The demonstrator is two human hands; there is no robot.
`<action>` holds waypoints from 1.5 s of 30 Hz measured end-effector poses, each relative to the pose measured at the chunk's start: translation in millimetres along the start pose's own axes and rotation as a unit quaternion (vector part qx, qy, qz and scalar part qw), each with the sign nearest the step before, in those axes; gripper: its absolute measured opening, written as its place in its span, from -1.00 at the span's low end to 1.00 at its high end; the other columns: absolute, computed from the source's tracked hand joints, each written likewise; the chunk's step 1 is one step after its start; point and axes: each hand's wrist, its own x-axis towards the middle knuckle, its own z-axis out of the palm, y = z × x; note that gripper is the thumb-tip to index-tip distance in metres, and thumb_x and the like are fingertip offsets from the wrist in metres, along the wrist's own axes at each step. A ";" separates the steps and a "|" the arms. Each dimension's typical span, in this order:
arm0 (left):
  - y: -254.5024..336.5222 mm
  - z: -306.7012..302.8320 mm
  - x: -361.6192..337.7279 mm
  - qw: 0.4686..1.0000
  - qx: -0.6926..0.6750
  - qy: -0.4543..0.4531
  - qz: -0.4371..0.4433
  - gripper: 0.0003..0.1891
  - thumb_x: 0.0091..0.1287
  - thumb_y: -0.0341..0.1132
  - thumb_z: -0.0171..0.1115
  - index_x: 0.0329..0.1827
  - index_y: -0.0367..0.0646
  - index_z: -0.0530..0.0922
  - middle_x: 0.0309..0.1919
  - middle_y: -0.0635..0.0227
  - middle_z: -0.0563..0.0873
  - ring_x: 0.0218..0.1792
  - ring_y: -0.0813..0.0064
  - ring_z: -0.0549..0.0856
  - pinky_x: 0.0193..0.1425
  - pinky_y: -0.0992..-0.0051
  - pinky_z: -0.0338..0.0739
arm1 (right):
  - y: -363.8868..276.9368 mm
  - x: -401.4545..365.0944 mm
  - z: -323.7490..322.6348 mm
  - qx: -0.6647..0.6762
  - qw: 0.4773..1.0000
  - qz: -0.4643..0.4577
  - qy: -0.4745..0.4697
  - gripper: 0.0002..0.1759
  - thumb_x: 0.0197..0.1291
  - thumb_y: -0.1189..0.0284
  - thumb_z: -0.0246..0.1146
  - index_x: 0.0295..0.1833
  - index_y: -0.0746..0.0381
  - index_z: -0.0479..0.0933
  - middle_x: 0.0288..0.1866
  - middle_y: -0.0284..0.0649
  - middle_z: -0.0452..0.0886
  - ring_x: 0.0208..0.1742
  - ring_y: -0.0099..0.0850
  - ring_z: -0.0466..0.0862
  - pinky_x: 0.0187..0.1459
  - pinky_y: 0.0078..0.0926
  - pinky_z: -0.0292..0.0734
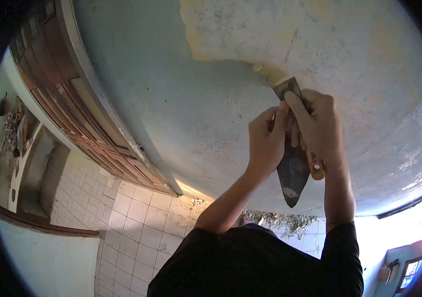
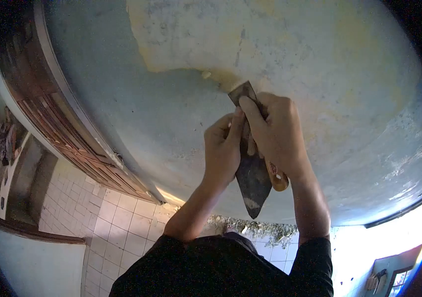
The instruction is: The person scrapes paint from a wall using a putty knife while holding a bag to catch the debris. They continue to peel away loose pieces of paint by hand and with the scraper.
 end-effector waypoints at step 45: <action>51.2 -90.9 37.7 0.988 -0.087 0.125 0.004 -0.60 0.72 -0.09 0.10 -0.30 -0.13 0.62 -0.51 0.61 0.50 -0.50 0.76 0.41 -0.41 0.60 0.35 | -40.1 54.1 110.3 -0.007 0.977 -0.206 0.051 -0.62 0.47 0.40 0.23 -0.41 0.42 0.61 -0.66 -0.20 0.60 -0.72 -0.57 0.57 -0.63 -0.46 0.48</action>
